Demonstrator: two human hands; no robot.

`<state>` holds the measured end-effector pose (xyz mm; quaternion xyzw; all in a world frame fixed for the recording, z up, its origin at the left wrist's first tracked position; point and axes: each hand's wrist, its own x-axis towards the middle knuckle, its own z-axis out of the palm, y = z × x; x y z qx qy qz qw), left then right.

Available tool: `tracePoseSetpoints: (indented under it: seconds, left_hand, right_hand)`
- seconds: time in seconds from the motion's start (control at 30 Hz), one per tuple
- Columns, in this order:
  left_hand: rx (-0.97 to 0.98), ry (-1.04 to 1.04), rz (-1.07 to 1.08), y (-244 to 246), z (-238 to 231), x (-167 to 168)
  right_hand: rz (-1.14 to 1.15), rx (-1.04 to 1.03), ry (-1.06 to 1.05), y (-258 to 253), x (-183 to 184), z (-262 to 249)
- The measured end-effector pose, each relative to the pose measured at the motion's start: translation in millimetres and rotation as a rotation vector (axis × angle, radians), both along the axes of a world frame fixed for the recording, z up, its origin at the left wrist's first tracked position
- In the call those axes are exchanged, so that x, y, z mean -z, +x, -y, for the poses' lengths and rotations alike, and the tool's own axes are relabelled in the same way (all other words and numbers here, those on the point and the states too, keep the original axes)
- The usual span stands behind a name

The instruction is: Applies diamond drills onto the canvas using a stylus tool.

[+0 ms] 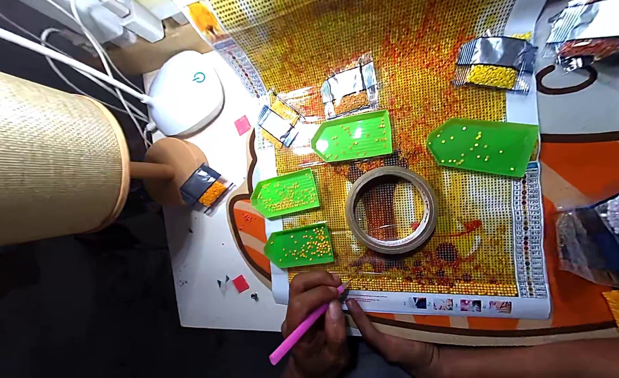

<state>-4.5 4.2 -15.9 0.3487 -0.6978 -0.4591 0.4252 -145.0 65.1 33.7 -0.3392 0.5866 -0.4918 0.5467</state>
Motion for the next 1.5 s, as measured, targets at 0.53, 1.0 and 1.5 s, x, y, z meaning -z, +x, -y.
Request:
tracePoseSetpoints:
  seconds: [0.53, 1.0, 1.5]
  left_hand:
    - [-0.004, -0.044, 0.057, 2, -1, 3]
    - [-0.005, -0.036, 0.061, 2, -1, 1]
    - [0.008, -0.039, 0.087, 1, -1, 2]
  right_hand:
    - [-0.051, -0.014, -0.136, 2, 16, -6]
    - [0.025, 0.065, -0.043, 8, 69, -54]
    - [0.017, 0.052, -0.105, 9, 72, -55]
